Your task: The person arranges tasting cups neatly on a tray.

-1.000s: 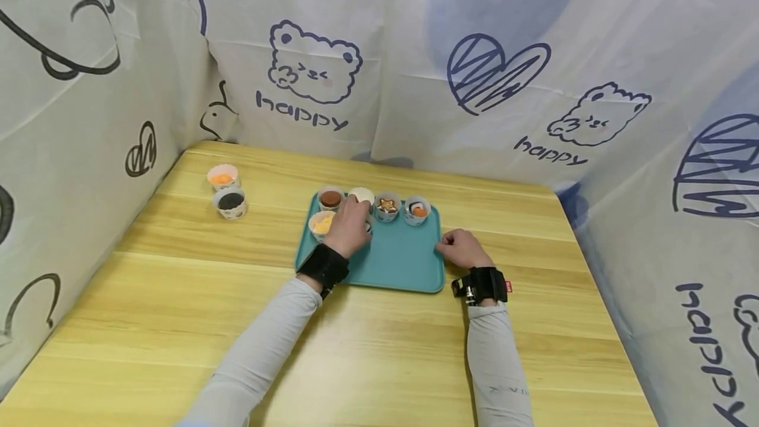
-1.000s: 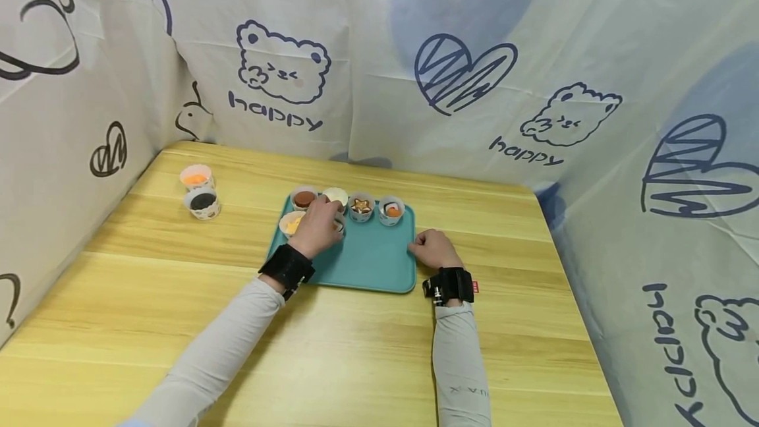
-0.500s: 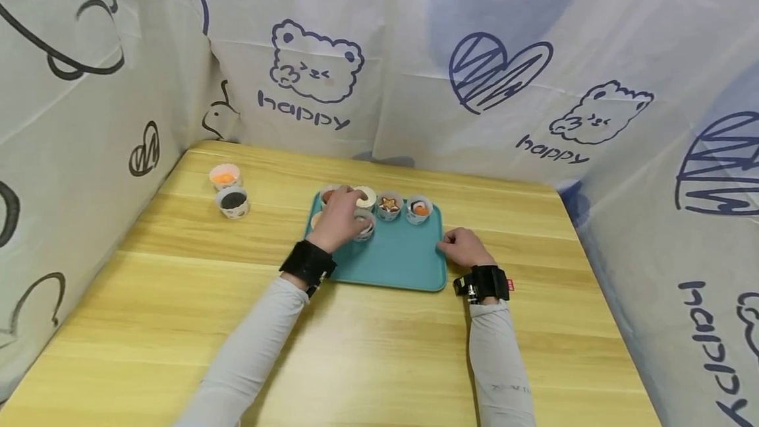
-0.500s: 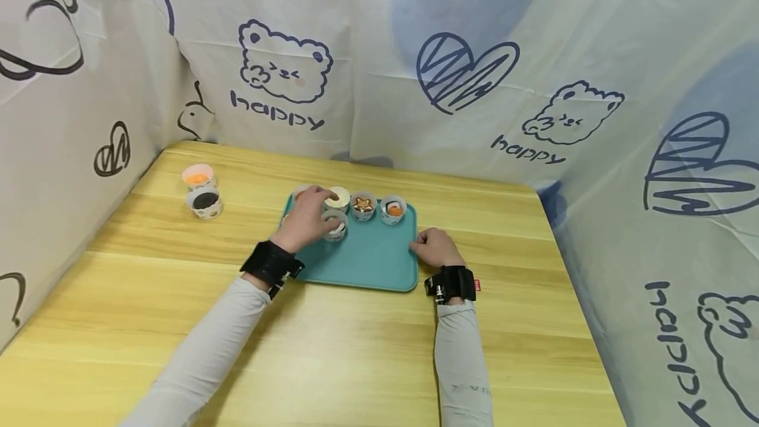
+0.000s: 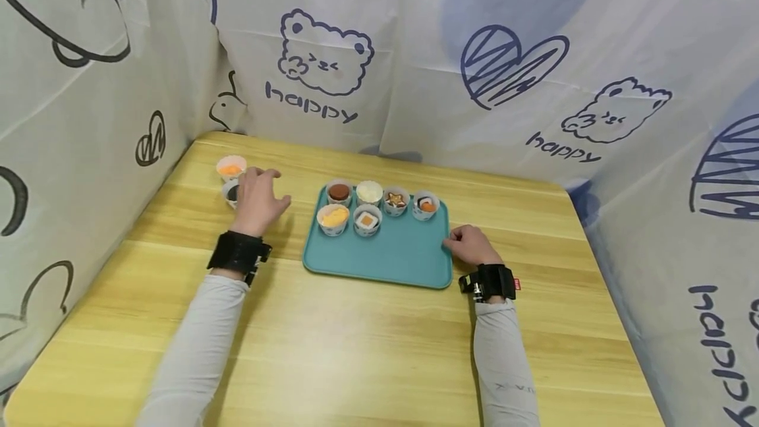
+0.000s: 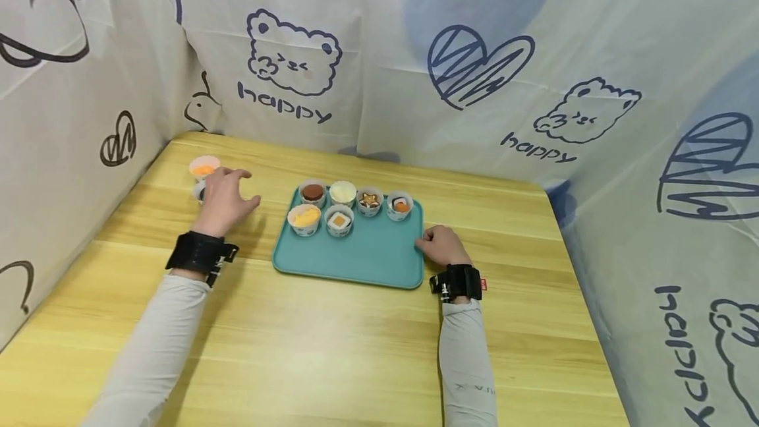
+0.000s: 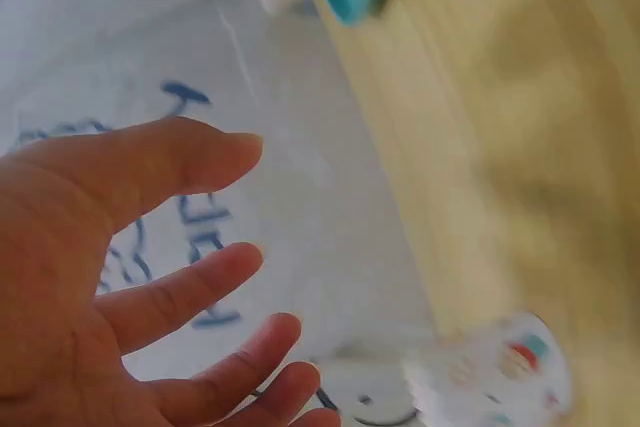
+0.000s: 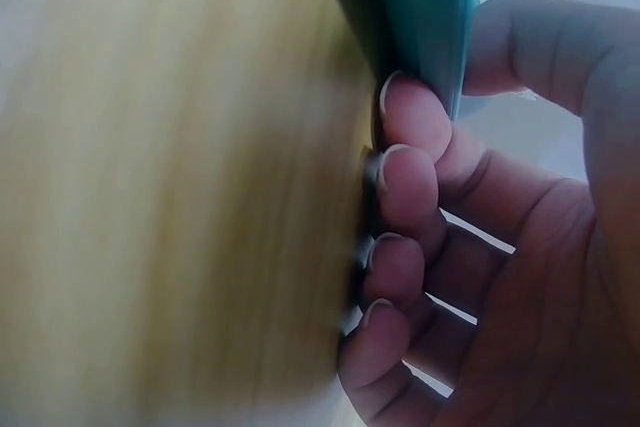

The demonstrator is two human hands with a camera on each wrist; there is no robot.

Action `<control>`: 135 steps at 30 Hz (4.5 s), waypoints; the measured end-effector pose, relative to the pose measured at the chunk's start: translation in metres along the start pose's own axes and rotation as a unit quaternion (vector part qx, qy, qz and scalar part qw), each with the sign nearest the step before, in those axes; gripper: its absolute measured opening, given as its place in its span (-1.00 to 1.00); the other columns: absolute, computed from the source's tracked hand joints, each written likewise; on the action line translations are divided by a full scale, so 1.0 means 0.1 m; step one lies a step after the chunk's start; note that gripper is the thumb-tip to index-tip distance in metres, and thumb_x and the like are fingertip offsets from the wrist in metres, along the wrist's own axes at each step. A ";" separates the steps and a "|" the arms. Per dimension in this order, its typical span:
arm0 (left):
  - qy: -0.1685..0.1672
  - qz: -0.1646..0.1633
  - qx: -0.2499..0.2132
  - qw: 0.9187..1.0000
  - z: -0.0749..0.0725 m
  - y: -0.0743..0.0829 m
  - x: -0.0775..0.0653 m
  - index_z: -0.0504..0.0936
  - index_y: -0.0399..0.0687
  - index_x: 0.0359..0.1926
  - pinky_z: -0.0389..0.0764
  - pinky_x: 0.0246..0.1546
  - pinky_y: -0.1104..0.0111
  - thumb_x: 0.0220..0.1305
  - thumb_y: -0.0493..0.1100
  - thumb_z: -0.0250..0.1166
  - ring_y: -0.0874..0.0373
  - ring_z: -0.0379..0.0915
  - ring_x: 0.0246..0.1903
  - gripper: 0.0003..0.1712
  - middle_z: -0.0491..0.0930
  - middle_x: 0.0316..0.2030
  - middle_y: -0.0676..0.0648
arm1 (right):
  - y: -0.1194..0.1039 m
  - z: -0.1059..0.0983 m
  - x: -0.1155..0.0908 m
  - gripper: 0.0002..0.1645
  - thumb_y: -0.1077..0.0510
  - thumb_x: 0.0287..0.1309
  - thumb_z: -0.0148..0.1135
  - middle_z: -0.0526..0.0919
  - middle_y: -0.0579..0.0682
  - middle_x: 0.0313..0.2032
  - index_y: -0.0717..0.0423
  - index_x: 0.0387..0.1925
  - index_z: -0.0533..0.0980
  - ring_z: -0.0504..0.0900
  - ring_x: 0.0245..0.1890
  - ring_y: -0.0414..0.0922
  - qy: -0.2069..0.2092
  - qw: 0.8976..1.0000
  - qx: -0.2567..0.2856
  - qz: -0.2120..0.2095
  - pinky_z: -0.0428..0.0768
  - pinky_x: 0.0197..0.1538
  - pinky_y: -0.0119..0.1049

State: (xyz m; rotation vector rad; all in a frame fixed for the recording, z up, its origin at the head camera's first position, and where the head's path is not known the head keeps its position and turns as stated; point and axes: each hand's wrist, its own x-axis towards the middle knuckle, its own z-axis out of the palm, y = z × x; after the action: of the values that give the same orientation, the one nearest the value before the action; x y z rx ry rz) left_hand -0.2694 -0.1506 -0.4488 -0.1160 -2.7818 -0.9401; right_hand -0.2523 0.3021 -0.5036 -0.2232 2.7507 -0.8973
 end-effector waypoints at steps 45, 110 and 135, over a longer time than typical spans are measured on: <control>-0.046 -0.024 0.000 0.999 -0.09 -0.49 0.03 0.47 -0.56 0.12 0.43 0.06 -0.23 0.10 -0.28 0.35 -0.48 0.40 0.03 -0.41 0.49 0.01 -0.59 | 0.03 0.00 0.03 -0.51 0.13 0.36 0.15 0.19 -0.12 -0.72 0.03 -0.70 0.27 0.22 -0.68 -0.15 -0.002 1.000 0.003 0.006 0.26 -0.41 -0.29; -0.173 0.192 0.041 0.965 1.31 1.59 0.11 0.62 -0.26 0.05 0.60 -0.12 0.09 0.14 -0.20 0.50 -0.11 0.52 -0.10 -0.53 0.58 -0.09 -0.26 | 0.07 -0.04 0.05 -0.52 0.07 0.35 0.16 0.23 -0.13 -0.71 0.02 -0.70 0.30 0.22 -0.68 -0.17 0.006 1.000 0.006 0.010 0.24 -0.44 -0.31; -0.155 0.192 0.030 0.969 1.27 1.47 -0.01 0.59 -0.27 0.12 0.58 -0.01 0.03 0.13 -0.22 0.53 -0.23 0.50 -0.01 -0.45 0.52 0.07 -0.36 | 0.04 -0.03 0.05 -0.53 0.07 0.33 0.14 0.22 -0.13 -0.72 0.02 -0.70 0.31 0.21 -0.69 -0.17 0.003 1.000 0.005 0.011 0.23 -0.44 -0.32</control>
State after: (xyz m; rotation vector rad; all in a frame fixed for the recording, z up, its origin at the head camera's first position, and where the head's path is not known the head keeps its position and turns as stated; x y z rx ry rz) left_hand -0.2694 0.0434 -0.4608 -0.8262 -2.8952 -0.7909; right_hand -0.2587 0.3059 -0.5041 -0.1884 2.7474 -0.9079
